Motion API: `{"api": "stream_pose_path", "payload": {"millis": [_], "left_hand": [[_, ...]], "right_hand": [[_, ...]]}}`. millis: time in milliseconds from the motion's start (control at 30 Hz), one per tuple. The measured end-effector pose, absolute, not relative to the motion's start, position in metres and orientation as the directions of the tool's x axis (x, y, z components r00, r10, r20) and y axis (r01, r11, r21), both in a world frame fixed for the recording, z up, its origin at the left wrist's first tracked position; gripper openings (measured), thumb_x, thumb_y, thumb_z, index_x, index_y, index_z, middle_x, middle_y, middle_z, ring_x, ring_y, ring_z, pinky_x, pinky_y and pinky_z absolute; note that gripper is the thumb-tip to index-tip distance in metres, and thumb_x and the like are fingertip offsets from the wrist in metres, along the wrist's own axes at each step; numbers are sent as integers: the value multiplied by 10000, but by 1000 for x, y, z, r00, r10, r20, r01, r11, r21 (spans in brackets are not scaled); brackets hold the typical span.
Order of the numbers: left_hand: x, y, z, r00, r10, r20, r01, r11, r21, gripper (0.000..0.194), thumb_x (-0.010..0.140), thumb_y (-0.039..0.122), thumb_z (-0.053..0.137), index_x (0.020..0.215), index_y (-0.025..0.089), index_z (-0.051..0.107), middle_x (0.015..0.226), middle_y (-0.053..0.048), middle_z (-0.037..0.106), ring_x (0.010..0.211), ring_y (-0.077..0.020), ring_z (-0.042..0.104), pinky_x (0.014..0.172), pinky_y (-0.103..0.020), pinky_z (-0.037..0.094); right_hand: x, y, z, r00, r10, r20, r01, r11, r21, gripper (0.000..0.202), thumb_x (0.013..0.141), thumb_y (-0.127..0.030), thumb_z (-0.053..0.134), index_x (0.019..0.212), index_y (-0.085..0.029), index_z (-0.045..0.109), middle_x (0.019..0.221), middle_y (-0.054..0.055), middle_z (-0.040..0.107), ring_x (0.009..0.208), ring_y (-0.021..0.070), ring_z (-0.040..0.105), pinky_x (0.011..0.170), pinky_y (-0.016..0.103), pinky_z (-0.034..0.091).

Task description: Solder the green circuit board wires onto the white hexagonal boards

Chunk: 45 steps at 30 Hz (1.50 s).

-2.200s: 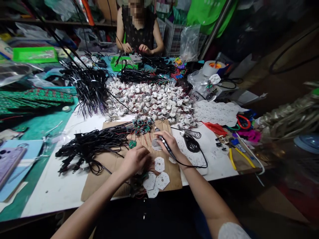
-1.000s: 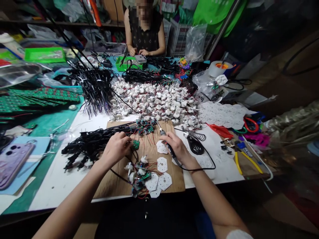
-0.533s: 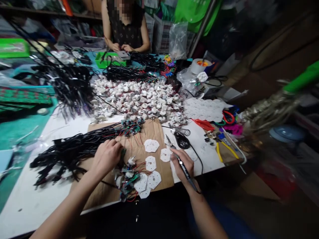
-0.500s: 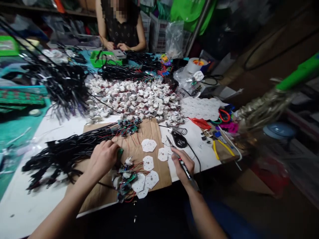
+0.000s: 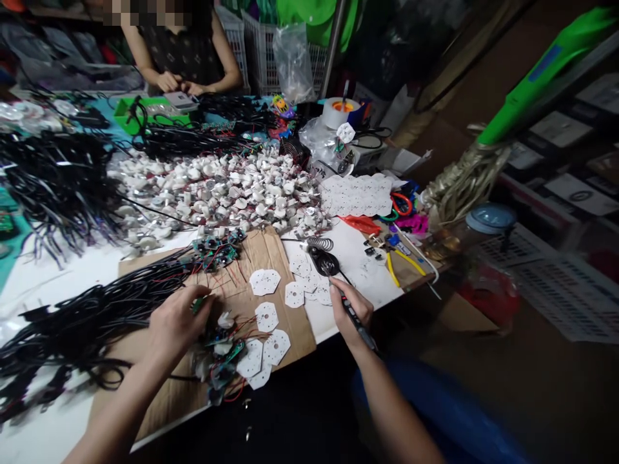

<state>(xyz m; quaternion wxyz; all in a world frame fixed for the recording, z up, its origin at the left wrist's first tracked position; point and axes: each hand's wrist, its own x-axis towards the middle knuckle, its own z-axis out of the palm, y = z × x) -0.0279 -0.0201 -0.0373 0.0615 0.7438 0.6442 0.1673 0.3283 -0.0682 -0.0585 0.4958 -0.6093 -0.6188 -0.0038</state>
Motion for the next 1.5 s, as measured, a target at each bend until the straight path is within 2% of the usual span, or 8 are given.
{"api": "stream_pose_path", "payload": {"millis": [333,467,633,900,1067,1200,1367,1500], "left_hand": [[-22,-6,-37,161,977,138,872,-206,445,340,957,438,489,1093,248,736,1048,-61,775,910,-237,741,734,-299,540],[-19,-3,-35,224,965,138,861,-262,436,403,982,451,432,1044,224,760,940,-80,716,840,-227,700,705,-303,528],[-24,-1,-21,299,940,165,833,-342,435,431,996,483,447,929,236,794,945,-99,743,860,-242,662,807,-354,529],[-29,9,1,100,994,-41,574,-24,819,541,886,695,601,954,193,791,859,-70,794,771,-208,725,723,-299,565],[0,17,-19,264,964,15,679,-197,707,363,942,503,598,868,205,791,835,-57,775,775,-182,701,734,-276,528],[7,17,-44,263,964,-51,801,-189,568,256,945,355,603,882,188,787,887,-81,780,822,-209,704,744,-294,510],[-1,10,-51,286,958,-14,750,-215,625,220,975,330,567,996,204,746,1001,-72,783,924,-223,721,842,-317,536],[-5,2,-53,306,950,69,705,-274,654,300,1027,353,493,1196,210,695,1098,-93,752,1015,-227,703,902,-331,544]], "right_hand": [[323,-65,-57,180,789,587,780,249,-573,241,1005,-185,587,1168,-191,765,1004,120,827,875,242,812,799,340,662],[322,-66,-56,161,775,611,788,272,-552,243,1002,-178,596,1179,-201,762,1005,115,828,866,240,812,790,339,665],[320,-69,-51,165,746,645,775,306,-553,254,991,-165,613,1190,-207,764,1026,110,828,883,243,813,813,339,664],[303,-70,-46,141,814,564,705,317,-634,250,994,-165,611,1185,-222,762,1045,100,822,914,246,801,835,354,653],[275,-68,-47,74,825,560,633,395,-665,277,1009,-148,590,1244,-200,727,1014,98,799,883,218,780,811,319,639],[251,-57,-58,-72,841,537,675,437,-594,309,1050,-204,562,1334,-189,681,1010,102,721,896,200,740,784,292,619],[235,-35,-74,-171,883,438,836,365,-411,355,1044,-279,592,1384,-200,656,1032,113,676,854,234,693,749,338,597],[229,-26,-78,-218,887,408,852,377,-364,397,1000,-311,664,1377,-188,650,1057,125,663,886,262,667,783,375,594]]}}
